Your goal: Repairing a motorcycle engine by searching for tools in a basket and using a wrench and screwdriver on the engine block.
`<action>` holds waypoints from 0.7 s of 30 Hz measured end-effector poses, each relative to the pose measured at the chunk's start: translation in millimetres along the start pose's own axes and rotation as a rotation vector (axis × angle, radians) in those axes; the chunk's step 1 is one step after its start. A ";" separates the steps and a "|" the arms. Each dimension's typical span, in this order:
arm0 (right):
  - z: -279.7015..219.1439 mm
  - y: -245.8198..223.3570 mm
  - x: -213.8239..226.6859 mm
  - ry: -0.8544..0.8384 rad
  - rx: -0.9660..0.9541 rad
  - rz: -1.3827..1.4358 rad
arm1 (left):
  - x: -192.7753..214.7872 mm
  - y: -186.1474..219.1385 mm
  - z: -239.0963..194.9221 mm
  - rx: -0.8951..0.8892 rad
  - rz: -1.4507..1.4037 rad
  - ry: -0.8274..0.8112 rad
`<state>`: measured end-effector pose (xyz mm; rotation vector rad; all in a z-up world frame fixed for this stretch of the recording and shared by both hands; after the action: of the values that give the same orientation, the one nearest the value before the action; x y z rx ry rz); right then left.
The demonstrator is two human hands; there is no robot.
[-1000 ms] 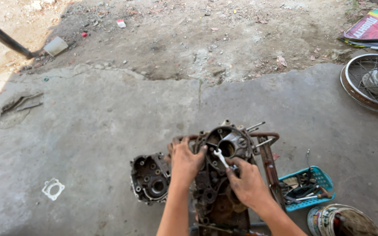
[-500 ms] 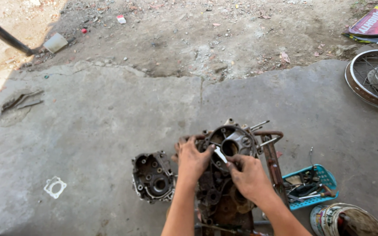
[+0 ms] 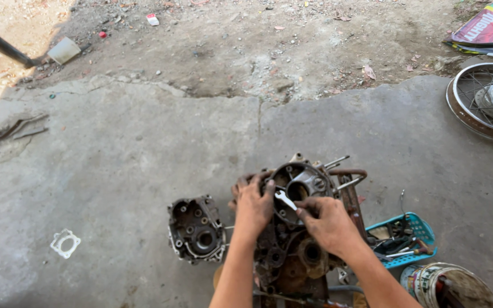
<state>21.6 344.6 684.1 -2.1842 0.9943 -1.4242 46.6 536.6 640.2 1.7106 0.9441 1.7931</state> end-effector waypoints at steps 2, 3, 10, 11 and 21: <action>2.0 -4.0 0.9 0.004 0.012 -0.019 | -0.9 1.6 -1.7 -0.038 0.031 0.026; 3.2 -6.9 0.7 0.009 0.021 -0.036 | 0.5 3.7 -1.8 -0.078 0.064 0.048; -8.6 -6.7 6.3 -0.022 -0.014 -0.095 | 1.6 0.1 -2.0 -0.036 -0.046 0.035; -8.8 -5.6 4.0 0.000 0.000 -0.060 | 4.3 3.0 -3.0 -0.040 -0.031 0.049; -23.2 -10.8 -12.0 0.126 0.070 -0.042 | 0.7 3.1 -4.0 -0.092 0.025 0.035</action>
<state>1.7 362.6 693.1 -2.0988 0.9311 -1.6086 43.0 534.6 643.1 1.6461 0.8445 1.8580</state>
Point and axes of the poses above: each hand's wrist, its own z-axis towards the middle knuckle, its own x-axis out of the back of the hand, y = z × x, the point moved 8 cm from there along z, towards the middle knuckle, and after that the axes turned 11 degrees about -x, right-handed, at the moved point
